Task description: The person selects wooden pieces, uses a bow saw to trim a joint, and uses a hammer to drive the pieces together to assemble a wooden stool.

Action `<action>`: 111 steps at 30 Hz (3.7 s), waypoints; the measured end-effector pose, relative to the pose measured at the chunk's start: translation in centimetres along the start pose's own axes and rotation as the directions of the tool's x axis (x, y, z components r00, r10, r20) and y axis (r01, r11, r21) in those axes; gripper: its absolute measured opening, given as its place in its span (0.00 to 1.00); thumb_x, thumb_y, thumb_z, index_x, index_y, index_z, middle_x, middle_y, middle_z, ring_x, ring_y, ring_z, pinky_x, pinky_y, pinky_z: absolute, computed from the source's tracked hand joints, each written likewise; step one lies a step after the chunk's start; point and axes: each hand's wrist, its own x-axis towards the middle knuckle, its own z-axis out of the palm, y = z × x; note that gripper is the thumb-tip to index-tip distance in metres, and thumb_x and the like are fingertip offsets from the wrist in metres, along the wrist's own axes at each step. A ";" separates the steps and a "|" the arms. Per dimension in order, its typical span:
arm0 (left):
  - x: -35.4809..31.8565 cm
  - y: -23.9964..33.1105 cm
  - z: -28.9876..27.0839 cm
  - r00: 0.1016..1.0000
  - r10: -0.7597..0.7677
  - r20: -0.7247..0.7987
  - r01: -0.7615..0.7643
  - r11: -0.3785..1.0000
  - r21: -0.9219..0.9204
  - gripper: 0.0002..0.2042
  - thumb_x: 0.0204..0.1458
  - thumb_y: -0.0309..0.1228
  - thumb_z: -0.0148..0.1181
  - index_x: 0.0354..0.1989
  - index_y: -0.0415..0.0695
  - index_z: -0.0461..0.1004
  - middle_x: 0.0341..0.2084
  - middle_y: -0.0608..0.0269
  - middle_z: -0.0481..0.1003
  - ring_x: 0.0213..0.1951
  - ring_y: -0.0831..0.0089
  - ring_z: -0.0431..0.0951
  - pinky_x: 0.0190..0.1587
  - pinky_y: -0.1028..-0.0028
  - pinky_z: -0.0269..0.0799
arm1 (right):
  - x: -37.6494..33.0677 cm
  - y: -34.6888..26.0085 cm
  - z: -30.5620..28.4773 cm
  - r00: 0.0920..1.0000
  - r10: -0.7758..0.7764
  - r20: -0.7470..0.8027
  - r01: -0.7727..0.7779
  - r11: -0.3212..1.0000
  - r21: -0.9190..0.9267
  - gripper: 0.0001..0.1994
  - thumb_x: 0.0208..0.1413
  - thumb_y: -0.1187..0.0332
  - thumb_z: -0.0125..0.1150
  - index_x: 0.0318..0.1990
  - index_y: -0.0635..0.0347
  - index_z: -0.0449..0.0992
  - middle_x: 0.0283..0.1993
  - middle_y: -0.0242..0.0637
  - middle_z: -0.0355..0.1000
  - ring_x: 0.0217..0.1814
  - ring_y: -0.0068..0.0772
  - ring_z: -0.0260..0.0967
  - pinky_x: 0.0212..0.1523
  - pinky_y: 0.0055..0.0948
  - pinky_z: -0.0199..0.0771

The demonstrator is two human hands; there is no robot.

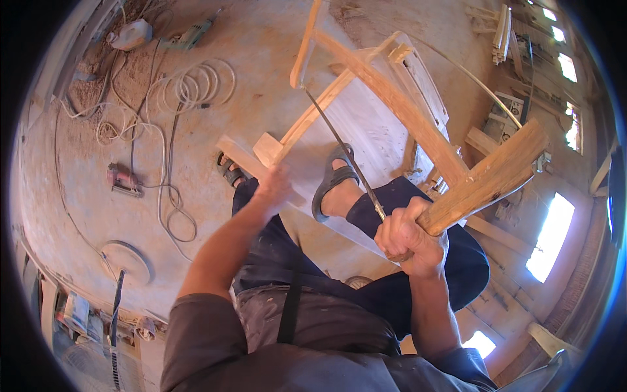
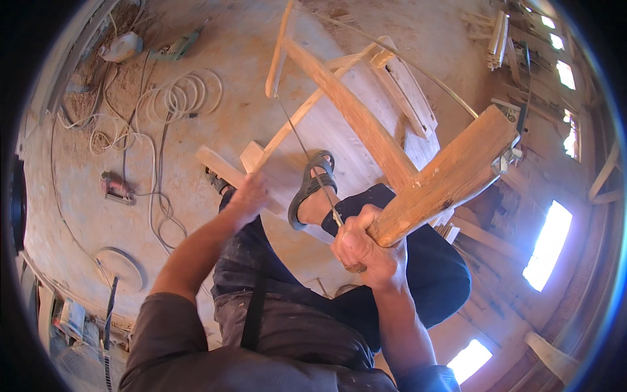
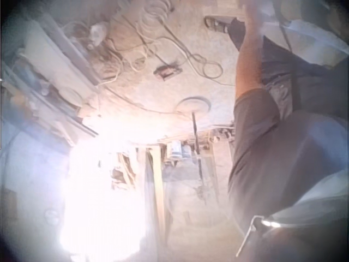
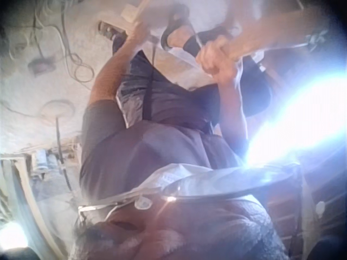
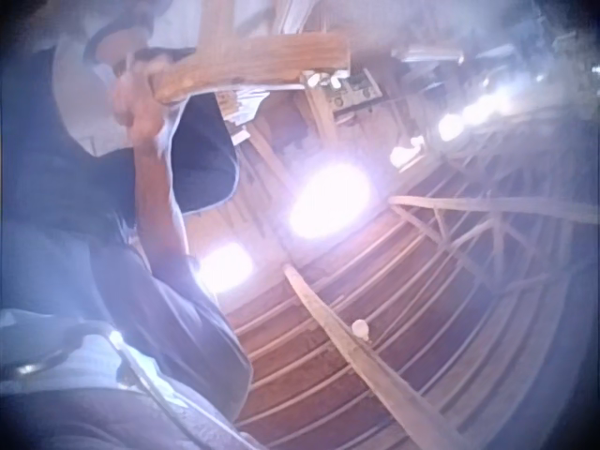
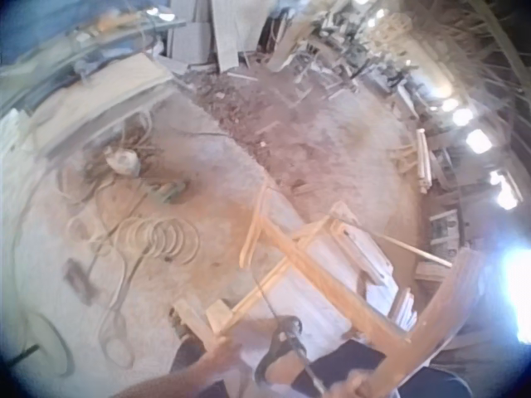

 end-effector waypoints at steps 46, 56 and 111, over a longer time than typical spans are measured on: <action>-0.9 -6.4 1.4 0.556 -0.529 0.642 -0.173 -0.828 -0.533 0.18 0.56 0.35 0.64 0.43 0.29 0.77 0.37 0.48 0.78 0.39 0.57 0.81 0.40 0.61 0.83 | 4.3 8.3 0.1 0.922 0.379 0.079 -0.363 0.917 -0.166 0.12 0.57 0.70 0.68 0.27 0.56 0.69 0.19 0.25 0.61 0.18 0.16 0.56 0.18 0.21 0.52; -1.3 -7.1 1.4 0.578 -0.553 0.600 -0.079 -0.770 -0.633 0.16 0.58 0.34 0.62 0.41 0.29 0.77 0.37 0.47 0.79 0.38 0.57 0.82 0.44 0.60 0.82 | 5.6 8.8 -0.3 0.915 0.387 0.112 -0.337 0.887 -0.314 0.18 0.55 0.63 0.71 0.24 0.55 0.64 0.23 0.25 0.63 0.19 0.16 0.57 0.19 0.22 0.52; -0.6 6.2 -12.0 0.484 -0.798 -0.359 -0.411 0.154 -0.898 0.22 0.61 0.45 0.37 0.36 0.42 0.75 0.30 0.48 0.71 0.33 0.47 0.68 0.39 0.55 0.61 | 7.4 7.9 2.9 0.945 0.328 0.000 -0.279 0.802 -0.528 0.14 0.58 0.70 0.63 0.21 0.56 0.67 0.17 0.27 0.64 0.16 0.14 0.57 0.18 0.19 0.54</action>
